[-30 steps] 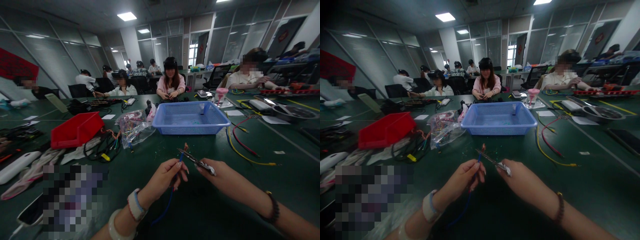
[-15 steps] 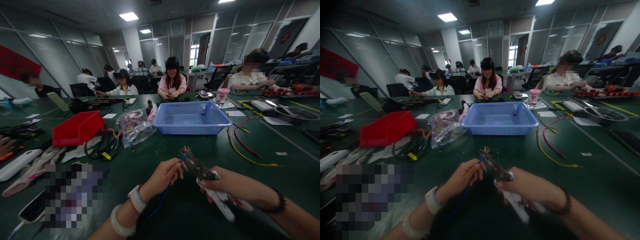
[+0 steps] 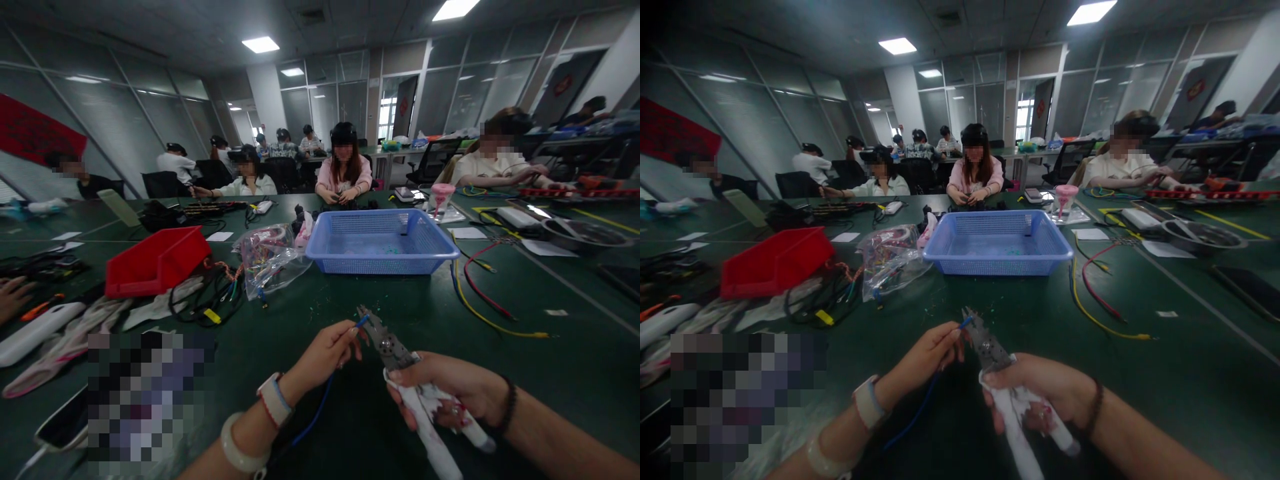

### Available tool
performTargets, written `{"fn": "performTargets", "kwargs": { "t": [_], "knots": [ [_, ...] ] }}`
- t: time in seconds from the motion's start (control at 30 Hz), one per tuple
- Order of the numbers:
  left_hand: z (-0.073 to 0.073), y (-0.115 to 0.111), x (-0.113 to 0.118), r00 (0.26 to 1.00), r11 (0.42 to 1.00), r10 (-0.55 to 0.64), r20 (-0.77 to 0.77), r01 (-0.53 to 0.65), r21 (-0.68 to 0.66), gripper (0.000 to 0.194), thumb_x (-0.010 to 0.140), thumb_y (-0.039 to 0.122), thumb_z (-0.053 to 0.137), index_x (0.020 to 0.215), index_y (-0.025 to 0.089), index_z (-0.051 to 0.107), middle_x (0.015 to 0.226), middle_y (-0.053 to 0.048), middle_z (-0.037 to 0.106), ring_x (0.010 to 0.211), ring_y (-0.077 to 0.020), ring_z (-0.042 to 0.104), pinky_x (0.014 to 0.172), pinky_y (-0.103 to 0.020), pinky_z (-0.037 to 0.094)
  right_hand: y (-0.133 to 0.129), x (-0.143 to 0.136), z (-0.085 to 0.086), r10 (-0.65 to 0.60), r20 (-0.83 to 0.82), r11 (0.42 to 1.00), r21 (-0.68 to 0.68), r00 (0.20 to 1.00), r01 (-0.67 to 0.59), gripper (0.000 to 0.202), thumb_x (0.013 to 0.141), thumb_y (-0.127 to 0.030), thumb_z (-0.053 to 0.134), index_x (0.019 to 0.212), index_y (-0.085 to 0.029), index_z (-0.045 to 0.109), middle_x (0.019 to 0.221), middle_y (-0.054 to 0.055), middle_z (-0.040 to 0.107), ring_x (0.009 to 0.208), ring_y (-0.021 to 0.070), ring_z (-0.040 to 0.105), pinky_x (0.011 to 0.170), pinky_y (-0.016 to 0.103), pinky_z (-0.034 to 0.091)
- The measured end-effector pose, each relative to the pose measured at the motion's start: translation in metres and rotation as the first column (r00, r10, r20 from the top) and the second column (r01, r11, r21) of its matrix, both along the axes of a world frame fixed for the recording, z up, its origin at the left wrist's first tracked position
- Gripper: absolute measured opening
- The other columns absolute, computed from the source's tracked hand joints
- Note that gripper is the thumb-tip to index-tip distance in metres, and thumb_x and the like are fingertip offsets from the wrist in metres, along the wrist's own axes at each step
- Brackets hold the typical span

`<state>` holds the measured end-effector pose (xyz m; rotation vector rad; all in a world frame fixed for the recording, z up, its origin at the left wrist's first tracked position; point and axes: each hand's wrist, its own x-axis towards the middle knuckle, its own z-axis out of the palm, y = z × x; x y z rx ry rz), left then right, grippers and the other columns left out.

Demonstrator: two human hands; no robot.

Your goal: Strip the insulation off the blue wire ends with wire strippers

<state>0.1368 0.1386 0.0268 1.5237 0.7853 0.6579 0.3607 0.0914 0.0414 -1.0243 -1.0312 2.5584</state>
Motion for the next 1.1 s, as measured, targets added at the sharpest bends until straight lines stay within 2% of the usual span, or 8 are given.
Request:
{"fn": "performTargets", "kwargs": {
  "t": [0.17,0.37,0.5,0.6,0.7,0.83,0.93,1.1],
  "knots": [
    [-0.002,0.001,0.004,0.997,0.997,0.071,-0.027,-0.07,0.017,0.038,0.092,0.049,0.044,0.09,0.014,0.058,0.066,0.0,0.058,0.045,-0.006,0.038,0.043,-0.018,0.027,-0.002,-0.007,-0.013,-0.096,-0.04,0.995,-0.039,0.995,0.095,0.029,0.083,-0.04,0.055,0.084,-0.012,0.06,0.065,0.004,0.069,0.025,0.0008,0.028,0.023,0.016,0.018],
    [-0.004,0.002,0.005,0.989,0.989,0.143,0.034,-0.141,-0.047,0.036,0.086,0.05,0.053,0.098,0.016,0.052,0.068,0.002,0.059,0.045,-0.0058,0.037,0.044,-0.018,0.028,-0.002,-0.005,-0.007,-0.144,-0.042,0.989,0.011,0.989,0.144,0.028,0.077,-0.029,0.065,0.099,-0.011,0.062,0.076,0.005,0.07,0.03,-0.0003,0.036,0.027,0.013,0.023],
    [-0.008,0.002,0.006,0.986,0.984,0.169,0.011,-0.169,-0.05,0.031,0.085,0.047,0.055,0.086,0.016,0.053,0.073,0.001,0.06,0.046,-0.0048,0.04,0.045,-0.017,0.029,-0.002,-0.004,-0.002,-0.184,-0.041,0.983,-0.015,0.982,0.184,0.043,0.077,-0.031,0.063,0.114,-0.009,0.057,0.083,0.009,0.071,0.04,0.0069,0.055,0.032,0.015,0.04],
    [-0.007,0.0,0.006,0.982,0.977,0.189,-0.019,-0.19,-0.099,0.033,0.086,0.048,0.053,0.088,0.016,0.055,0.071,0.001,0.06,0.044,-0.005,0.043,0.041,-0.017,0.027,-0.004,-0.008,-0.004,-0.186,-0.068,0.981,-0.067,0.98,0.181,0.053,0.076,-0.029,0.061,0.124,-0.01,0.048,0.09,0.012,0.071,0.051,0.0151,0.065,0.04,0.023,0.051],
    [-0.003,-0.002,0.005,0.974,0.955,0.225,-0.027,-0.226,-0.195,0.033,0.087,0.05,0.051,0.093,0.017,0.054,0.065,0.002,0.06,0.04,-0.0054,0.043,0.039,-0.016,0.022,-0.004,-0.01,-0.009,-0.163,-0.096,0.983,-0.106,0.982,0.153,0.057,0.073,-0.026,0.058,0.126,-0.011,0.044,0.097,0.016,0.071,0.062,0.0214,0.07,0.046,0.029,0.056],
    [0.002,0.0,0.0,0.963,0.942,0.269,0.015,-0.26,-0.211,0.031,0.088,0.048,0.05,0.092,0.017,0.052,0.064,0.001,0.061,0.039,-0.0042,0.039,0.039,-0.016,0.022,-0.003,-0.007,-0.008,-0.119,-0.07,0.988,-0.104,0.99,0.111,0.054,0.067,-0.021,0.057,0.12,-0.012,0.046,0.097,0.016,0.07,0.065,0.0236,0.071,0.047,0.029,0.057],
    [0.004,0.006,-0.005,0.96,0.946,0.278,0.038,-0.266,-0.184,0.032,0.09,0.048,0.047,0.094,0.017,0.051,0.067,0.0,0.062,0.039,-0.0039,0.038,0.038,-0.016,0.023,-0.003,-0.003,0.0,-0.092,0.022,0.995,-0.028,0.996,0.092,0.05,0.066,-0.021,0.06,0.113,-0.012,0.049,0.09,0.013,0.07,0.06,0.0221,0.07,0.044,0.026,0.054],
    [0.007,0.013,-0.01,0.982,0.974,0.186,-0.007,-0.186,-0.129,0.033,0.09,0.049,0.046,0.096,0.016,0.052,0.065,0.001,0.061,0.04,-0.0051,0.039,0.04,-0.017,0.024,-0.003,0.009,0.023,-0.19,0.124,0.95,0.275,0.974,0.15,0.044,0.075,-0.032,0.064,0.112,-0.012,0.051,0.092,0.011,0.068,0.054,0.0165,0.066,0.044,0.024,0.052]
  ]
}}
